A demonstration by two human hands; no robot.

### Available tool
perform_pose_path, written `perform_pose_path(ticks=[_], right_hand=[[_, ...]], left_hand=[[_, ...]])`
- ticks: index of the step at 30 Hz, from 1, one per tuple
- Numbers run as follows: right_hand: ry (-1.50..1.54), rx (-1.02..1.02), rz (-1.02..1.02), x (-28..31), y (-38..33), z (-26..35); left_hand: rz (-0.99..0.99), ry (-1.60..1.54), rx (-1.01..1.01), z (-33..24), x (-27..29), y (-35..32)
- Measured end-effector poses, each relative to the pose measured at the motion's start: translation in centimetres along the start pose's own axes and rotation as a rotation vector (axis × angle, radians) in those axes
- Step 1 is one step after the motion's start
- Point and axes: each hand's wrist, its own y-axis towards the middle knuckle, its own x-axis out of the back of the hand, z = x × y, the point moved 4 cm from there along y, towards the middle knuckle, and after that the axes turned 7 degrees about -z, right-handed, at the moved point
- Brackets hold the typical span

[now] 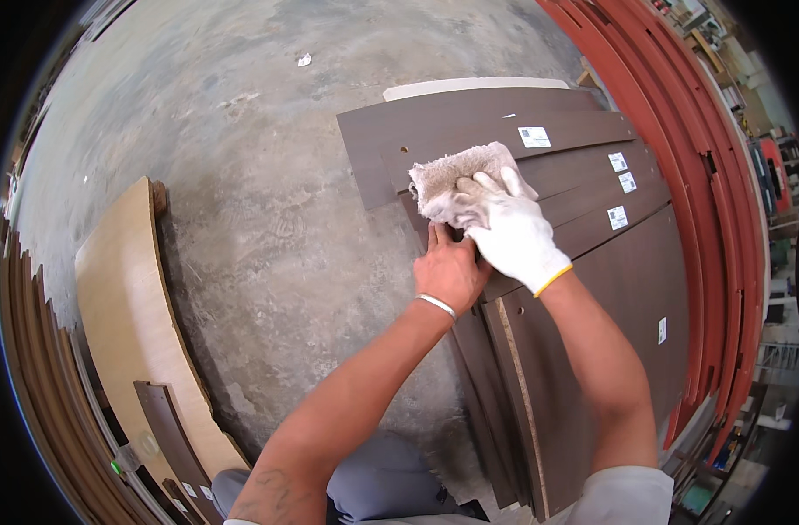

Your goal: The person sits on the floor and wipes several dark brown wooden planks with a cloth. They pick up each plank, wipe its surface, and place it back down or stack it with others.

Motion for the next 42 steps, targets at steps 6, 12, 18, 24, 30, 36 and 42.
perform_pose_path(ticks=[6, 12, 18, 24, 30, 36, 42], right_hand=[[-0.021, -0.733, 0.14, 2.5, -1.3, -12.3], [-0.127, -0.229, -0.142, -0.2, -1.4, -6.0], [-0.121, -0.214, 0.049, 2.2, -0.9, -4.5], [-0.303, 0.086, -0.103, -0.2, 0.4, 0.0], [-0.156, -0.095, -0.102, 1.5, -0.5, -0.7], [-0.198, 0.049, -0.281, 1.1, -0.3, 0.7], [-0.21, 0.013, -0.175, 0.6, 0.0, 0.9]], left_hand=[[-0.22, 0.026, 0.003, -1.1, 1.2, -0.2], [-0.165, 0.02, 0.039, -1.5, 0.6, 0.0], [-0.131, 0.054, 0.019, -1.4, 1.6, 0.0], [-0.034, -0.008, -0.014, -0.8, 1.0, 0.5], [-0.007, 0.03, 0.038, -1.9, 1.7, 0.2], [0.044, 0.022, -0.003, -1.0, 1.4, 0.0], [-0.051, -0.031, -0.047, -1.1, 2.0, 0.2]])
